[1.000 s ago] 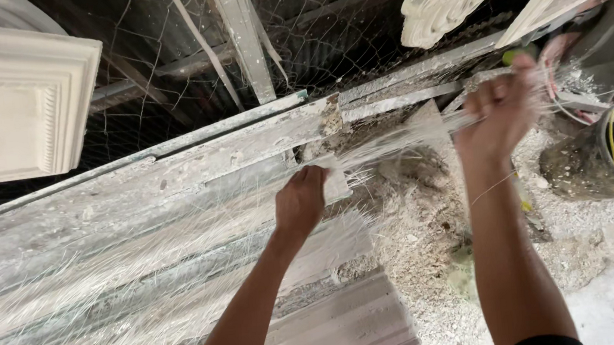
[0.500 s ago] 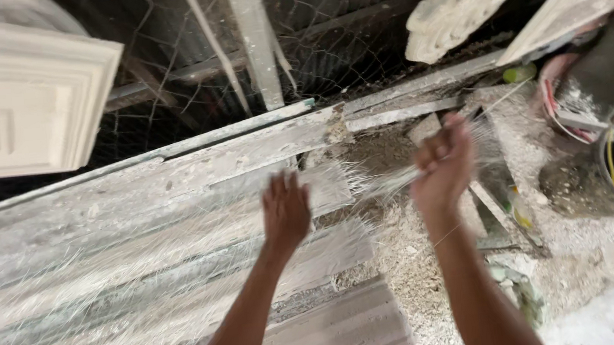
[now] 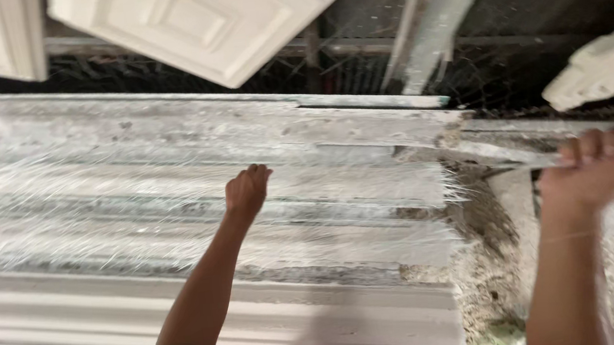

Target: The person takes a bundle of white glass fiber strands from a bucket, dips and wets them, then lays the strands lengthwise into a long plaster cornice mold on the workbench. They then scoop plaster slurry from a bowl and pour and spread it over the fibers with their hands, smoothing the slurry along the mold surface.

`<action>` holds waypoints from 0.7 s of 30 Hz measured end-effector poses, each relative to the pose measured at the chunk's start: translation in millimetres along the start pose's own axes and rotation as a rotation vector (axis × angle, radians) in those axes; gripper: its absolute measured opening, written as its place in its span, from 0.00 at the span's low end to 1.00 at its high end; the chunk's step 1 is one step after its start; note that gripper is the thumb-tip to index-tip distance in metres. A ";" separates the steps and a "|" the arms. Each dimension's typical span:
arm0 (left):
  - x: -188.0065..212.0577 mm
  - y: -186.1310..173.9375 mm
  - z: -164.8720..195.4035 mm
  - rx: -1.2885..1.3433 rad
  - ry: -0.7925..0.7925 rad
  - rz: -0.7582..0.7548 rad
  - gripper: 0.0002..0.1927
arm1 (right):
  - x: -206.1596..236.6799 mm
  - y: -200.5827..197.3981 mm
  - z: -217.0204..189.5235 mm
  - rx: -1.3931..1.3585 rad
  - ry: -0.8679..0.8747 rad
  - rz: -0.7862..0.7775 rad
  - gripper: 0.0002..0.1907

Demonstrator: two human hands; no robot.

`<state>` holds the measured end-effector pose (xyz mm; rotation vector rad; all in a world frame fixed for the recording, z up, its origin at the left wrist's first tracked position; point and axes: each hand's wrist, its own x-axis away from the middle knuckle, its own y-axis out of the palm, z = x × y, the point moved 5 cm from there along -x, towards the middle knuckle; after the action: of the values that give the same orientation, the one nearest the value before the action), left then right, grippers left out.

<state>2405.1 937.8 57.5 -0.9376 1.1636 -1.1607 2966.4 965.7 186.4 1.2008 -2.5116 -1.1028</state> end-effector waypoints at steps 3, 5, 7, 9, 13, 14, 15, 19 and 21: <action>9.7 -6.1 -72.7 -0.125 -0.034 0.088 0.14 | 39.0 8.0 0.0 0.083 -0.031 -0.193 0.24; 12.4 -17.3 -109.8 -0.144 0.022 0.204 0.12 | 77.8 21.1 7.4 0.172 -0.020 -0.208 0.23; 17.4 -24.0 -159.4 -0.166 -0.053 0.114 0.12 | 124.0 41.1 27.6 0.161 0.043 -0.159 0.22; 14.1 -39.9 -210.8 -0.173 -0.056 0.131 0.10 | 171.4 76.5 55.0 0.125 0.088 -0.168 0.21; 31.9 -57.6 -333.3 -0.255 -0.095 0.161 0.08 | 296.4 139.0 114.7 0.116 0.234 -0.160 0.18; 37.8 -62.5 -372.0 -0.310 -0.136 0.127 0.09 | 329.5 155.2 133.4 0.123 0.282 -0.114 0.17; 42.7 -72.8 -410.7 -0.348 -0.174 0.126 0.09 | 367.2 181.9 160.4 0.103 0.280 -0.200 0.18; 74.3 -113.4 -486.3 -0.423 -0.236 0.379 0.21 | 496.0 278.3 243.7 -0.038 0.523 -0.312 0.20; 81.3 -126.3 -465.0 -0.322 -0.134 0.245 0.35 | 553.7 322.5 279.8 -0.045 0.587 -0.279 0.21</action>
<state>1925.6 847.1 81.3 -1.0637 1.3369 -0.7155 2280.8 853.1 107.7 1.6115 -1.9101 -0.7043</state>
